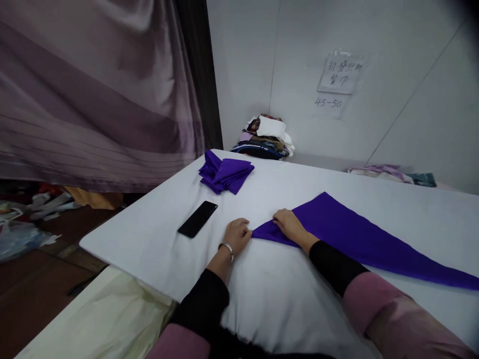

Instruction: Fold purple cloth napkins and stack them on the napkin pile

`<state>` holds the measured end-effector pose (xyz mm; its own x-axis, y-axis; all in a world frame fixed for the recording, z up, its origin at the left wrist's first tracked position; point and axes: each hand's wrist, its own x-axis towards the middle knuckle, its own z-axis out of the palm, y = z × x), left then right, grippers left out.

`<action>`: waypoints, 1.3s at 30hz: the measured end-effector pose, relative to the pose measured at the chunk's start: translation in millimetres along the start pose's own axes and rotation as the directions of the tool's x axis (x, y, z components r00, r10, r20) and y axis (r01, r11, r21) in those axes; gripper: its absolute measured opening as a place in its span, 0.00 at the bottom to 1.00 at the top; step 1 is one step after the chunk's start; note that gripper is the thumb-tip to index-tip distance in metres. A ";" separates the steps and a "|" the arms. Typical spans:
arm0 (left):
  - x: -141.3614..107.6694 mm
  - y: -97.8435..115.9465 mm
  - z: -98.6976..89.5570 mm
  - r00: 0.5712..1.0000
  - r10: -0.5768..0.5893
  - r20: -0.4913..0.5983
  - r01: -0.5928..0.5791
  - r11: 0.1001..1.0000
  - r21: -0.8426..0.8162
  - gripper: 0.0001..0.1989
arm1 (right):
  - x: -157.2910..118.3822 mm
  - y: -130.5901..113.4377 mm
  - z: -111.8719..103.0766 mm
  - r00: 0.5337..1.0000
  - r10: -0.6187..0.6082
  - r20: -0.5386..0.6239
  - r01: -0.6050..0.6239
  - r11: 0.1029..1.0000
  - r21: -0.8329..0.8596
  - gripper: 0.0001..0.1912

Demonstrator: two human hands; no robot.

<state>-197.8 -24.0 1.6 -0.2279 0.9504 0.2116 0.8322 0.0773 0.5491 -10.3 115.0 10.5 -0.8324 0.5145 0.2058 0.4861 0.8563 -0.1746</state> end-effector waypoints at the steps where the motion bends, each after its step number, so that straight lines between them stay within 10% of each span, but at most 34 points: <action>1: 0.0 0.0 0.1 1.000 0.002 -0.004 -0.002 1.000 0.004 0.09 | 0.4 0.2 0.2 1.000 0.017 -0.008 -0.017 1.000 -0.002 0.10; 8: 3.3 -1.4 0.9 0.997 0.063 -0.052 -0.060 0.996 0.061 0.09 | -21.5 -19.7 -13.6 0.993 0.074 -0.093 -0.073 0.997 0.015 0.22; 19: 9.6 13.1 8.7 0.980 0.167 -0.112 -0.127 0.945 0.301 0.12 | -51.7 -48.8 -5.8 0.990 0.025 0.140 -0.056 0.974 0.218 0.39; 25: 0.7 57.2 43.9 0.928 0.241 0.284 -0.329 0.889 0.319 0.31 | -67.8 -34.3 -24.9 0.991 0.019 0.136 -0.051 0.971 0.235 0.39; 30: -0.5 62.0 48.6 0.917 0.133 0.377 -0.295 0.862 0.412 0.39 | -148.8 22.2 -41.6 0.969 0.210 0.132 -0.231 0.959 0.164 0.41; 33: 1.5 63.7 46.6 0.915 0.109 0.388 -0.286 0.855 0.432 0.40 | -222.9 79.8 -59.3 0.894 0.424 0.145 -0.434 0.899 0.051 0.38; 39: 5.9 63.8 49.7 0.920 0.094 0.380 -0.275 0.847 0.456 0.41 | -369.8 167.4 -105.9 0.506 0.861 -0.052 -0.859 0.498 -0.122 0.29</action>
<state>-120.9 1.5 -2.3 0.0610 0.9963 -0.0607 0.9975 -0.0587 0.0381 407.1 72.9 7.1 0.0109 0.9999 0.0041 0.9892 -0.0102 -0.1465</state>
